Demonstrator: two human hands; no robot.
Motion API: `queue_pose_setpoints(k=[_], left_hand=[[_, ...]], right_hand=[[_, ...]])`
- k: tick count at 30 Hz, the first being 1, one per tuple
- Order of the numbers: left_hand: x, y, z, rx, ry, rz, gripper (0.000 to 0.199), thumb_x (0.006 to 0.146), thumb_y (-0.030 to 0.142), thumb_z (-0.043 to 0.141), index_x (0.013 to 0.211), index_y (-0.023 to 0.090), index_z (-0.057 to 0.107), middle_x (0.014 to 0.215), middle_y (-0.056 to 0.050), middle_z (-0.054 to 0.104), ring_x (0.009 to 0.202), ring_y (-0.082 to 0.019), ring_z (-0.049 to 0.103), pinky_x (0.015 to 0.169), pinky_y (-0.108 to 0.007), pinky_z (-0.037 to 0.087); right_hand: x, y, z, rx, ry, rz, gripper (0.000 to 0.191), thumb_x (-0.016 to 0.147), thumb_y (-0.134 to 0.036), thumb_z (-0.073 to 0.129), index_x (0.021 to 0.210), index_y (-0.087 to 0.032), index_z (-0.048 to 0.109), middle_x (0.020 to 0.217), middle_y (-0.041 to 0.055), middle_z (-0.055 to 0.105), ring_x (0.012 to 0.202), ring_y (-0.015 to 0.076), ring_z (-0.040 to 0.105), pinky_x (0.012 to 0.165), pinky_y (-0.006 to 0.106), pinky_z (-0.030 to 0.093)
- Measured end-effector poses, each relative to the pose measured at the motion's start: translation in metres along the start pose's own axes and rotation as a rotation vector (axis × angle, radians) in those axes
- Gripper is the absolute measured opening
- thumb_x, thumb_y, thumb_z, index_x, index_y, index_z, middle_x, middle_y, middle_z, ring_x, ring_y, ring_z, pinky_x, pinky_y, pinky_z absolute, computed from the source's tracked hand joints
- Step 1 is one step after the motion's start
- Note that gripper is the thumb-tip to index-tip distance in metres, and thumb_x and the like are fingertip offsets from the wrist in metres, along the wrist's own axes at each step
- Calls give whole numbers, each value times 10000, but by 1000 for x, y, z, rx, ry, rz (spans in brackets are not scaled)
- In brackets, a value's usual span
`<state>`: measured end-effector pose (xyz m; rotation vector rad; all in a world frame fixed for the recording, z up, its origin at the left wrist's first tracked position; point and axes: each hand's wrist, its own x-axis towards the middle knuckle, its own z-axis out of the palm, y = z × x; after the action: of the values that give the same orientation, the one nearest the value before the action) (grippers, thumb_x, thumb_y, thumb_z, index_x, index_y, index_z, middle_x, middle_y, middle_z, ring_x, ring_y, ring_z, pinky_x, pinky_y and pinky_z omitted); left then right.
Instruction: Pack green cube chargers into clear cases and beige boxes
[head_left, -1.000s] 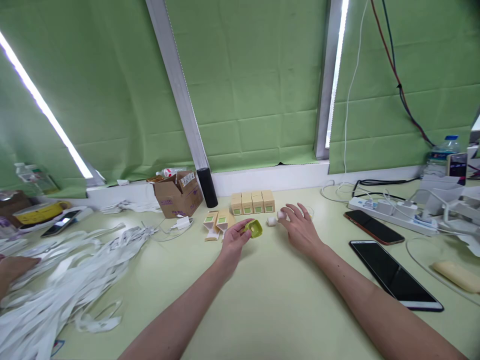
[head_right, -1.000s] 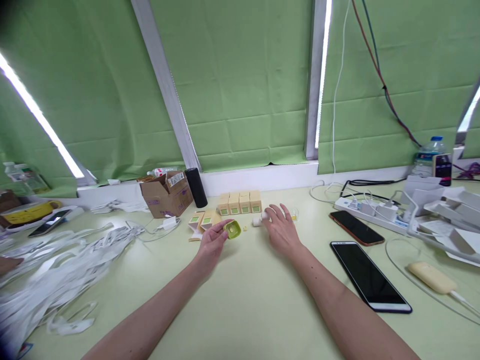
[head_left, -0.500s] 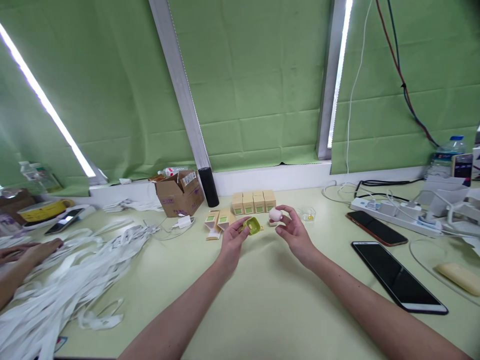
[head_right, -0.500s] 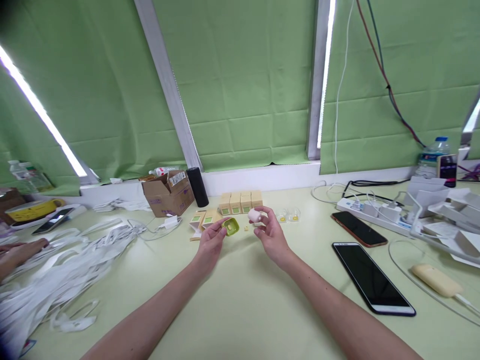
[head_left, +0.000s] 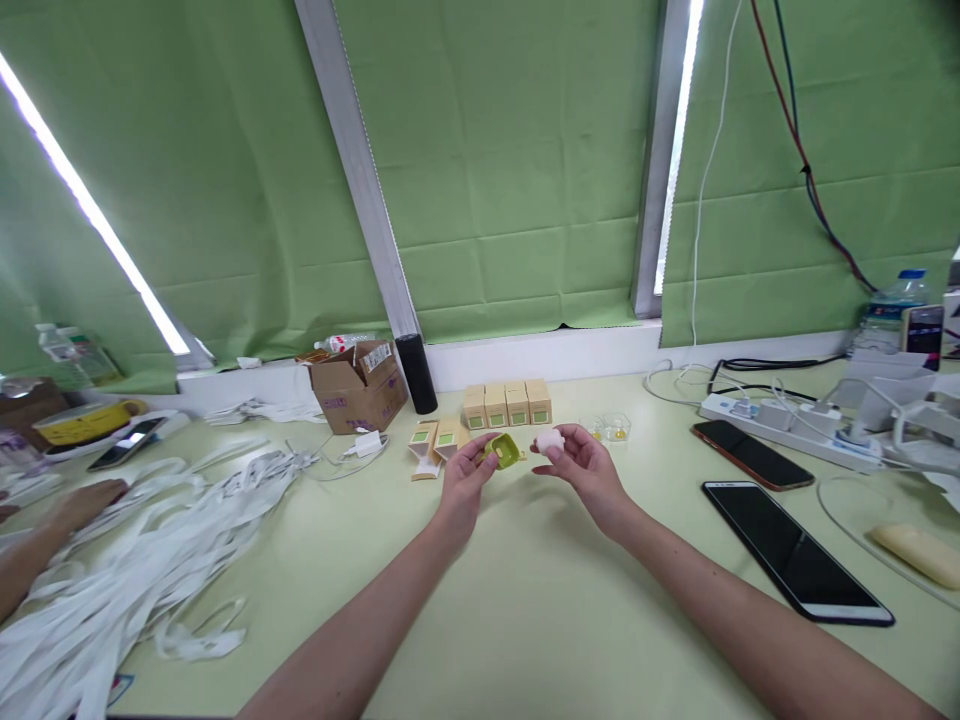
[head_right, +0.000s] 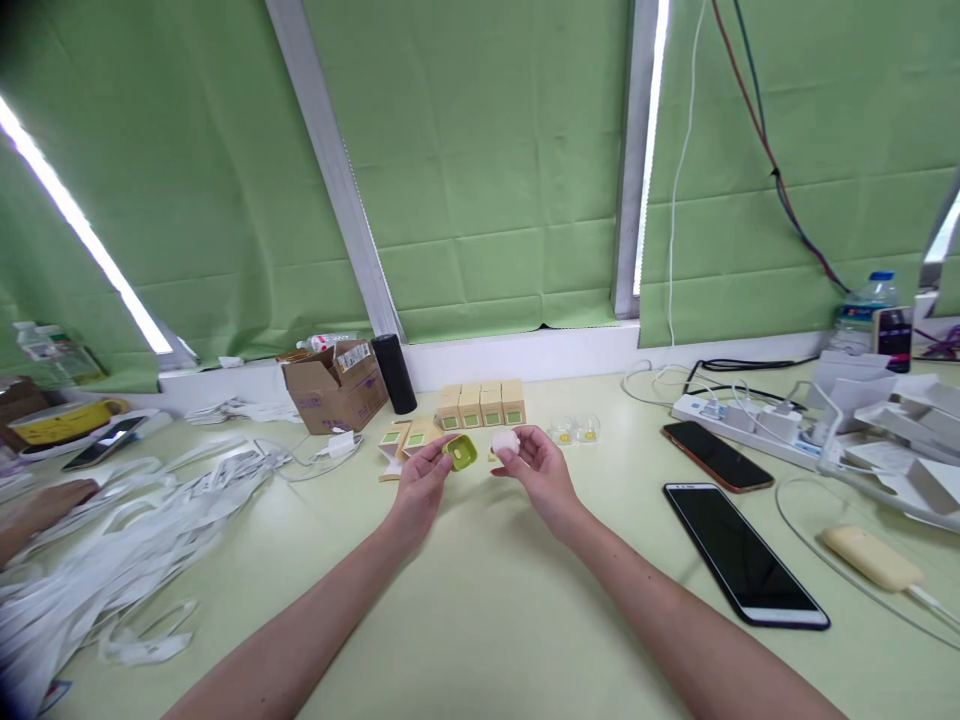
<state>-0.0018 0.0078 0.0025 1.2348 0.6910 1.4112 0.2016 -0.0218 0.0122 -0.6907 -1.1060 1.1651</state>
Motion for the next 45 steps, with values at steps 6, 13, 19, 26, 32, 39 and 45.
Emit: queue_pose_setpoints(k=[6, 13, 19, 26, 32, 39, 45], left_hand=[[0, -2, 0, 22, -19, 1, 535, 729, 447, 912, 1157, 167, 757, 1095, -119, 786, 1005, -244, 710, 956, -366, 513], [-2, 0, 5, 99, -33, -17, 559, 744, 522, 894, 1153, 171, 748, 1089, -123, 794, 1033, -253, 719, 980, -383, 532], [-2, 1, 8, 214, -24, 4, 594, 765, 613, 845, 1155, 174, 754, 1097, -126, 777, 1036, -260, 712, 959, -384, 549], [0, -3, 4, 336, -38, 55, 609, 780, 655, 810, 1165, 187, 748, 1097, -122, 741, 983, -245, 693, 884, -356, 553], [0, -5, 4, 436, -28, 99, 536, 772, 613, 833, 1106, 198, 767, 1022, -101, 742, 905, -231, 672, 806, -332, 534], [-2, -3, 7, 487, 5, 123, 413, 775, 499, 852, 1068, 216, 779, 1030, -94, 746, 955, -244, 660, 826, -338, 510], [-5, 1, 10, 524, 15, 140, 345, 764, 412, 857, 1051, 233, 790, 1018, -78, 747, 979, -249, 654, 852, -345, 491]], right_hand=[[0, 5, -3, -78, 3, -72, 510, 682, -539, 927, 991, -231, 663, 976, 56, 736, 922, 231, 680, 755, 389, 645], [2, 12, -4, -167, -4, -50, 488, 807, -643, 792, 1014, -207, 722, 956, 83, 740, 891, 234, 673, 692, 360, 613], [2, 17, -5, -211, -34, -16, 490, 813, -658, 781, 992, -203, 742, 964, 82, 751, 913, 236, 667, 720, 354, 583], [2, 18, -3, -269, -31, 5, 515, 797, -673, 783, 970, -189, 783, 958, 90, 782, 850, 227, 668, 718, 345, 528], [0, 16, -1, -310, -27, 22, 521, 794, -675, 777, 971, -186, 803, 990, 101, 798, 883, 251, 691, 724, 344, 521], [0, 16, -1, -360, -54, 4, 478, 827, -657, 742, 917, -192, 805, 923, 79, 788, 837, 238, 687, 726, 339, 508], [0, 17, 0, -376, -57, 11, 481, 824, -666, 735, 877, -192, 795, 908, 78, 787, 819, 236, 688, 714, 332, 508]])
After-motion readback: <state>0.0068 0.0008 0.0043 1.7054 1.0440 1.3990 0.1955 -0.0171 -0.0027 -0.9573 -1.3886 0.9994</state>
